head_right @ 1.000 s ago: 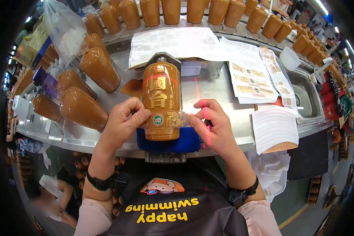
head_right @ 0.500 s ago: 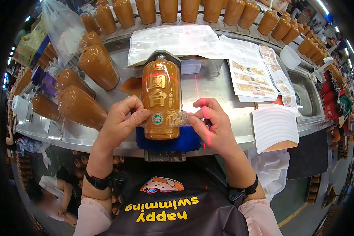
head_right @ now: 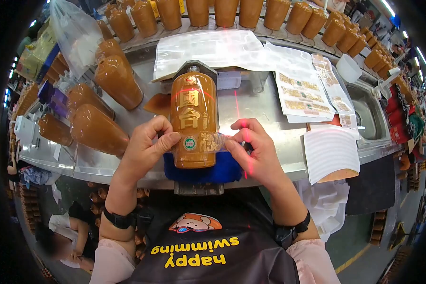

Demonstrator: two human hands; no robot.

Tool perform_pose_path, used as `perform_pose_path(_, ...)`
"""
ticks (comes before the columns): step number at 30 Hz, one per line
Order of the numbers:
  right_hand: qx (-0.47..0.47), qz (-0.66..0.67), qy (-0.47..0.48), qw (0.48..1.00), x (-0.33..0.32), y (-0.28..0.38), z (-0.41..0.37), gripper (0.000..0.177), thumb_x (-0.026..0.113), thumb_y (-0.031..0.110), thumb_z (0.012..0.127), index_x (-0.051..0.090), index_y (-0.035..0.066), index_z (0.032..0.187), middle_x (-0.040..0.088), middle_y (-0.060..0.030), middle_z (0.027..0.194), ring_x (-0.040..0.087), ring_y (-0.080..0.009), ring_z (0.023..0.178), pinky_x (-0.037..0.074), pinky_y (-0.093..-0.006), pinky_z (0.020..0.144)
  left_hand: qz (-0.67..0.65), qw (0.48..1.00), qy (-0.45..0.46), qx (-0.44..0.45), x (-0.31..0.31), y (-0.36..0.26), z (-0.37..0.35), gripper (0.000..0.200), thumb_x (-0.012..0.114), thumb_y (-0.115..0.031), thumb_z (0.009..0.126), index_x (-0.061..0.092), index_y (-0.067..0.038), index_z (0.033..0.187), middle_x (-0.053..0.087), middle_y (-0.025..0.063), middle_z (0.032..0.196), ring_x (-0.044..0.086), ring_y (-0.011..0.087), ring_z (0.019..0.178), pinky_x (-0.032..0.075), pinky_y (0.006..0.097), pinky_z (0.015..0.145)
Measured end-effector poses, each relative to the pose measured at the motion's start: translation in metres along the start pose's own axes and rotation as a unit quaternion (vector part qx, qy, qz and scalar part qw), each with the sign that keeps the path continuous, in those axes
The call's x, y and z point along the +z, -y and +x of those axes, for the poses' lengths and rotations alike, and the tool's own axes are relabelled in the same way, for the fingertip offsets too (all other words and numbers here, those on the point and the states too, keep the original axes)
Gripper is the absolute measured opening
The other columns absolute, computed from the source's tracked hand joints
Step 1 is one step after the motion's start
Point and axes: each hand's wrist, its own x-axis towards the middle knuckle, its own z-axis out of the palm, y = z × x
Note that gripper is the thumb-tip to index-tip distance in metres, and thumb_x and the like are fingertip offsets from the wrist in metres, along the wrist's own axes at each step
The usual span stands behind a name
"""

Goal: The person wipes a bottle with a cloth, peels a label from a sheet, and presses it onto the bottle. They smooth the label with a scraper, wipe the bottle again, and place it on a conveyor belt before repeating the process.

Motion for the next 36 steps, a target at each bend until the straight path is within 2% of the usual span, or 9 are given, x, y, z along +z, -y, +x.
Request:
perform_pose_path(4, -0.020, -0.043, 0.028, 0.998, -0.002, -0.011, 0.001, 0.010, 0.065, 0.008, 0.088, 0.065, 0.002, 0.096, 0.057, -0.0115, 0.110, 0.058, -0.0157, 0.088, 0.046, -0.0257, 0.067, 0.045, 0.999, -0.024, 0.013, 0.002, 0.000, -0.005, 0.033, 0.068, -0.033, 0.091, 0.057, -0.003, 0.089, 0.059, 0.0105, 0.084, 0.055, 0.0221, 0.080, 0.043, 0.0338, 0.072)
perform_pose_path(7, 0.102, -0.018, 0.011, 0.995, -0.009, 0.002, 0.004, 0.028, 0.065, 0.014, 0.091, 0.062, 0.000, 0.115, 0.055, -0.0128, 0.118, 0.058, -0.0192, 0.097, 0.047, -0.0273, 0.072, 0.020, 0.992, -0.104, 0.068, 0.010, 0.022, -0.011, 0.037, 0.064, -0.036, 0.093, 0.055, -0.003, 0.107, 0.058, 0.0125, 0.107, 0.053, 0.0250, 0.103, 0.040, 0.0351, 0.091)
perform_pose_path(8, 0.052, -0.040, 0.024, 0.998, -0.010, 0.004, 0.007, 0.035, 0.065, 0.017, 0.091, 0.059, -0.001, 0.120, 0.054, -0.0133, 0.120, 0.058, -0.0204, 0.100, 0.047, -0.0282, 0.075, 0.006, 0.986, -0.138, 0.093, 0.014, 0.033, -0.014, 0.041, 0.063, -0.037, 0.094, 0.054, -0.003, 0.114, 0.057, 0.0133, 0.116, 0.051, 0.0259, 0.112, 0.038, 0.0356, 0.098)
perform_pose_path(10, -0.047, -0.084, 0.048, 0.994, -0.008, 0.010, 0.012, 0.048, 0.065, 0.022, 0.093, 0.052, -0.003, 0.132, 0.051, -0.0143, 0.126, 0.056, -0.0228, 0.107, 0.048, -0.0301, 0.081, -0.093, 0.984, -0.126, 0.087, 0.028, 0.034, -0.018, 0.054, 0.060, -0.041, 0.095, 0.045, -0.001, 0.128, 0.049, 0.0151, 0.131, 0.043, 0.0276, 0.125, 0.029, 0.0373, 0.108)
perform_pose_path(11, 0.020, -0.028, 0.084, 0.996, -0.004, 0.021, 0.013, 0.064, 0.067, 0.031, 0.092, 0.044, -0.006, 0.139, 0.048, -0.0184, 0.132, 0.052, -0.0285, 0.118, 0.045, -0.0348, 0.095, -0.142, 0.979, -0.119, 0.084, 0.036, 0.034, -0.020, 0.061, 0.059, -0.042, 0.095, 0.040, 0.000, 0.134, 0.044, 0.0161, 0.138, 0.038, 0.0284, 0.132, 0.025, 0.0382, 0.113)
perform_pose_path(15, -0.005, -0.023, 0.085, 0.996, 0.013, 0.012, 0.017, 0.079, 0.070, 0.039, 0.088, 0.037, -0.010, 0.141, 0.041, -0.0238, 0.140, 0.044, -0.0340, 0.131, 0.036, -0.0398, 0.108, -0.190, 0.974, -0.104, 0.059, 0.050, 0.039, -0.025, 0.076, 0.061, -0.046, 0.094, 0.029, 0.002, 0.143, 0.038, 0.0200, 0.142, 0.034, 0.0282, 0.136, 0.022, 0.0398, 0.115)
perform_pose_path(21, 0.011, -0.016, 0.073, 0.997, 0.016, 0.012, 0.020, 0.078, 0.069, 0.039, 0.089, 0.037, -0.010, 0.142, 0.044, -0.0245, 0.139, 0.047, -0.0336, 0.129, 0.038, -0.0392, 0.107, -0.240, 0.966, -0.089, 0.040, 0.043, 0.028, -0.018, 0.077, 0.062, -0.046, 0.093, 0.028, 0.002, 0.143, 0.038, 0.0188, 0.141, 0.035, 0.0262, 0.134, 0.025, 0.0391, 0.114)
perform_pose_path(33, 0.051, 0.012, 0.071, 0.996, 0.017, 0.009, 0.023, 0.078, 0.067, 0.039, 0.091, 0.036, -0.008, 0.144, 0.048, -0.0263, 0.136, 0.048, -0.0343, 0.129, 0.039, -0.0394, 0.107, -0.222, 0.971, -0.091, 0.022, 0.047, 0.025, -0.015, 0.082, 0.065, -0.041, 0.092, 0.022, 0.000, 0.148, 0.034, 0.0192, 0.145, 0.032, 0.0271, 0.137, 0.024, 0.0391, 0.115)
perform_pose_path(36, 0.027, 0.026, 0.109, 0.993, 0.011, 0.006, 0.021, 0.080, 0.065, 0.040, 0.093, 0.031, -0.005, 0.148, 0.044, -0.0221, 0.144, 0.042, -0.0284, 0.135, 0.033, -0.0385, 0.112, -0.306, 0.950, -0.063, 0.024, 0.043, 0.024, -0.019, 0.088, 0.067, -0.045, 0.090, 0.019, -0.001, 0.149, 0.033, 0.0190, 0.146, 0.032, 0.0278, 0.137, 0.023, 0.0398, 0.115)
